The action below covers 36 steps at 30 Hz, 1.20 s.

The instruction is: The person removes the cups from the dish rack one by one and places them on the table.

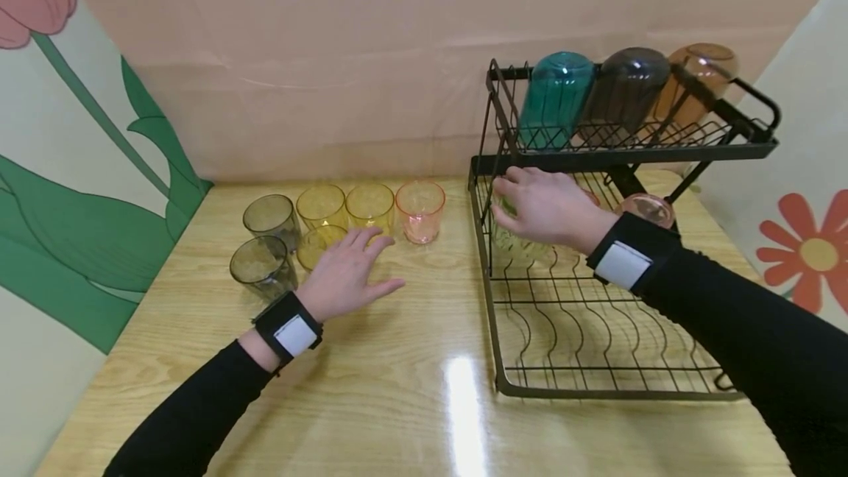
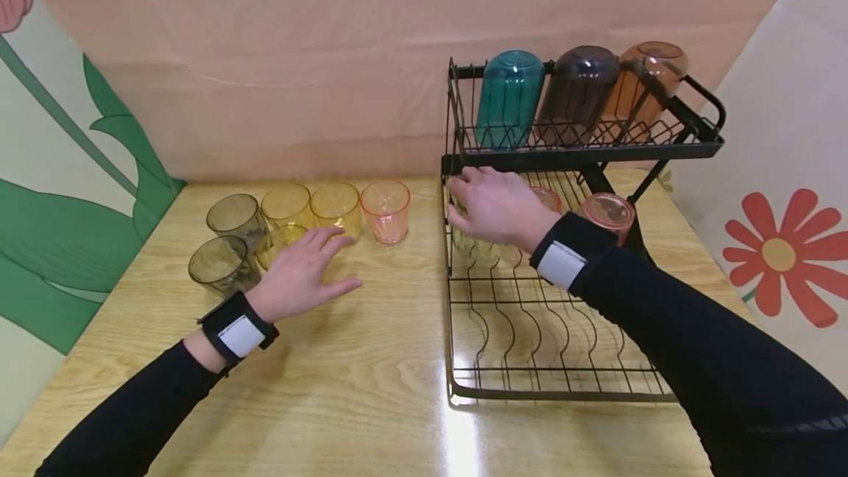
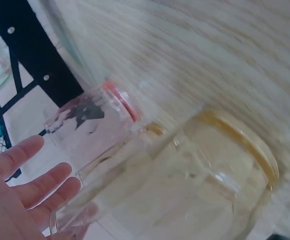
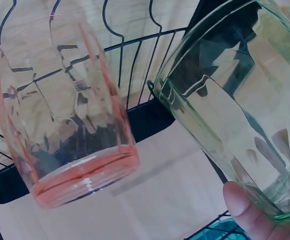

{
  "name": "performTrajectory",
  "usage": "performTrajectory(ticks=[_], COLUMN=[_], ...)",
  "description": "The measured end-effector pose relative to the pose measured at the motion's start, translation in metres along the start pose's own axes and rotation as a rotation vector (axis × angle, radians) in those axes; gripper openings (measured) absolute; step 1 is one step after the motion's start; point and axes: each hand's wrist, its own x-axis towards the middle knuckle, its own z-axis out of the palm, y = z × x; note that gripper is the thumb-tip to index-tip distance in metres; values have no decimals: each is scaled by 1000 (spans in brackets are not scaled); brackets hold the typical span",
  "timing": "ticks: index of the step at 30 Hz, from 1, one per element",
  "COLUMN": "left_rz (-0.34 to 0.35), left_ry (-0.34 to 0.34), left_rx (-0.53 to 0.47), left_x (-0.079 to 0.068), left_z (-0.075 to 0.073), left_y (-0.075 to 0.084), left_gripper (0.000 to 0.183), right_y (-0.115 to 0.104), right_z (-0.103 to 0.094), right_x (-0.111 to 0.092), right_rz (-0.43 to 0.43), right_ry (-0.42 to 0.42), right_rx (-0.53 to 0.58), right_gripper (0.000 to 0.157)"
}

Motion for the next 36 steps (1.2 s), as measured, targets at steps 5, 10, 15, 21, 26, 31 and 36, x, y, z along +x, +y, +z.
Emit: performTrajectory(ticks=[5, 10, 15, 21, 26, 31, 36], left_rz=[-49, -117, -130, -195, -350, -523, -479], left_ry=[-4, 24, 56, 46, 32, 60, 146], left_rx=[-71, -104, -220, -796, -1580, -2286, -2615], left_x=[0, 2, 9, 21, 30, 36, 40], left_z=[-1, -3, -4, 1, 3, 4, 4], left_y=[4, 9, 21, 44, 61, 74, 87], left_gripper=[69, 71, 68, 58, 61, 75, 87], right_y=[-6, -16, -28, -45, -60, -74, -85], right_z=[-5, -15, -22, -29, -38, -46, -49], right_x=[-1, -1, 4, 10, 17, 23, 25], right_rz=[-29, -59, -85, -134, -171, -220, -268], right_ry=[49, 72, 64, 80, 128, 214, 285], right_rx=[-4, 6, -2, -1, 43, 127, 186], right_gripper=[34, 30, 30, 32, 31, 26, 25])
